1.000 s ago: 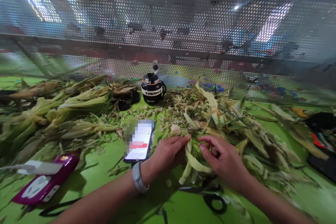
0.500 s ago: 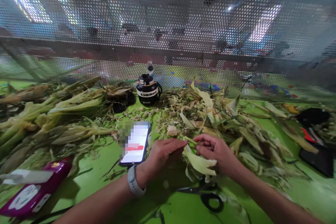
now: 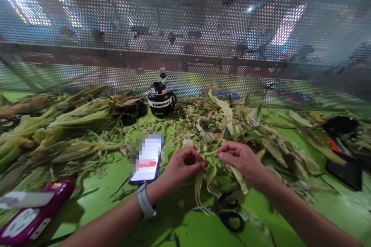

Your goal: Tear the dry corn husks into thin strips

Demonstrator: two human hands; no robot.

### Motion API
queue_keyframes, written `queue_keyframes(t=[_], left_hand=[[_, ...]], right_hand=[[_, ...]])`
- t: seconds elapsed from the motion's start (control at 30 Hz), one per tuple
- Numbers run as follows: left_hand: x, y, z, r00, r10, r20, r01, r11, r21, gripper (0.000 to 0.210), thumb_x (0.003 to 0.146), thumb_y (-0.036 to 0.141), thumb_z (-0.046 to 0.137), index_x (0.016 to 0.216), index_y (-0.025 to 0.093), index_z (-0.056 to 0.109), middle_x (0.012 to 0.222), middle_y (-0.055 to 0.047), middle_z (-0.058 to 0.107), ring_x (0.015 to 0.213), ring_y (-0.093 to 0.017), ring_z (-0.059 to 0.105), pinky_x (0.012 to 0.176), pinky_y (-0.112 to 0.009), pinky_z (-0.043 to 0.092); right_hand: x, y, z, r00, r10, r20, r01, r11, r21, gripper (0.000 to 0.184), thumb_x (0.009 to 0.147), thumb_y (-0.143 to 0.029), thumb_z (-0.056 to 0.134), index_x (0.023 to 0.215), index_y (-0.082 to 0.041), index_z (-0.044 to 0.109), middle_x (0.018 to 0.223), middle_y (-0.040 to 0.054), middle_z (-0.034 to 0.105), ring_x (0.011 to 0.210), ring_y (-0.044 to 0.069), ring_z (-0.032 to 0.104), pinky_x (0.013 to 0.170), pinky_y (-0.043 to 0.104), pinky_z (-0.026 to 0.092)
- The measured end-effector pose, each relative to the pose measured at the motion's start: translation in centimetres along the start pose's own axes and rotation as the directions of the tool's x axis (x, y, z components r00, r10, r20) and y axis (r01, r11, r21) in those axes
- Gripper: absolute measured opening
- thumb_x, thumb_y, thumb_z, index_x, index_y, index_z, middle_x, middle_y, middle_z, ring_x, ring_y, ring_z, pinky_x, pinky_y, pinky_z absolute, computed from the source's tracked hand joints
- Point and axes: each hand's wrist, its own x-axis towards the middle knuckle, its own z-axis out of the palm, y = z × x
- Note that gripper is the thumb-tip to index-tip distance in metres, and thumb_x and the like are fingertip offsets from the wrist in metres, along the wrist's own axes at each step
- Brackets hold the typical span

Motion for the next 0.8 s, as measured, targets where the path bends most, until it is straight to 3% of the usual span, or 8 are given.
queue_keyframes(t=[0.07,0.17,0.27,0.37,0.5,0.6,0.7,0.8], left_hand=[[0.1,-0.1,0.2,0.996,-0.087,0.000,0.086,0.991,-0.106,0.033,0.062,0.033,0.078,0.080,0.016,0.057,0.065,0.000,0.067,0.058,-0.013,0.063,0.056,-0.023,0.049],[0.2,-0.2,0.1,0.992,-0.123,0.012,0.123,0.976,-0.181,0.042,0.063,0.038,0.077,0.091,0.016,0.055,0.066,0.001,0.067,0.061,-0.014,0.064,0.059,-0.025,0.050],[0.2,-0.4,-0.2,0.995,-0.097,0.002,0.096,0.984,-0.150,0.036,0.065,0.037,0.076,0.088,0.015,0.058,0.067,0.001,0.066,0.061,-0.012,0.060,0.058,-0.022,0.046],[0.2,-0.6,-0.2,0.998,-0.028,-0.060,0.024,0.998,-0.062,0.024,0.071,0.033,0.070,0.082,0.014,0.062,0.070,0.000,0.065,0.063,-0.011,0.058,0.060,-0.022,0.045],[0.5,-0.7,-0.3,0.978,0.132,-0.163,-0.115,0.987,0.110,0.012,0.073,0.026,0.066,0.079,0.016,0.067,0.075,-0.001,0.065,0.070,-0.014,0.058,0.066,-0.025,0.047],[0.6,-1.0,-0.4,0.940,0.276,-0.199,-0.225,0.943,0.244,0.008,0.072,0.022,0.066,0.077,0.017,0.071,0.078,-0.003,0.064,0.076,-0.016,0.059,0.070,-0.027,0.046],[0.4,-1.2,-0.4,0.919,0.346,-0.190,-0.292,0.920,0.261,0.009,0.073,0.022,0.067,0.079,0.019,0.074,0.078,-0.004,0.062,0.080,-0.017,0.058,0.073,-0.028,0.046],[0.2,-1.0,-0.3,0.921,0.332,-0.204,-0.287,0.932,0.220,0.010,0.073,0.022,0.068,0.080,0.021,0.075,0.078,-0.003,0.062,0.080,-0.016,0.058,0.073,-0.027,0.046]], right_hand=[[0.0,-0.1,-0.2,0.998,-0.055,0.015,0.056,0.997,-0.048,0.023,0.071,-0.037,0.066,0.075,-0.015,0.062,0.062,-0.0020,0.056,0.054,0.009,0.047,0.050,0.021,0.037],[-0.2,-0.4,-0.6,0.991,-0.099,0.094,0.110,0.987,-0.118,0.023,0.074,-0.036,0.067,0.085,-0.016,0.067,0.072,0.0000,0.060,0.062,0.010,0.051,0.057,0.023,0.041],[-0.6,-0.1,-0.1,0.970,-0.022,0.241,0.022,1.000,0.001,0.028,0.077,-0.039,0.066,0.094,-0.016,0.063,0.066,-0.0027,0.059,0.058,0.009,0.052,0.055,0.022,0.042],[-0.7,1.2,1.4,0.937,0.086,0.339,-0.145,0.977,0.154,0.034,0.076,-0.040,0.068,0.095,-0.017,0.052,0.058,-0.0070,0.056,0.049,0.008,0.051,0.048,0.019,0.038],[-0.5,2.5,3.0,0.915,0.202,0.349,-0.307,0.910,0.279,0.045,0.069,-0.040,0.075,0.095,-0.018,0.045,0.053,-0.0091,0.055,0.043,0.007,0.049,0.042,0.016,0.035],[-0.3,3.0,3.2,0.910,0.255,0.328,-0.360,0.876,0.319,0.045,0.066,-0.039,0.078,0.093,-0.016,0.049,0.052,-0.0078,0.055,0.040,0.005,0.045,0.038,0.015,0.033],[-0.1,3.4,3.2,0.884,0.249,0.395,-0.394,0.852,0.345,0.040,0.067,-0.038,0.077,0.090,-0.013,0.054,0.050,-0.0072,0.053,0.035,0.003,0.040,0.036,0.014,0.031],[0.0,3.6,3.2,0.898,0.237,0.370,-0.375,0.853,0.364,0.054,0.071,-0.034,0.074,0.116,-0.016,0.049,0.047,-0.0099,0.050,0.035,0.004,0.040,0.036,0.014,0.033]])
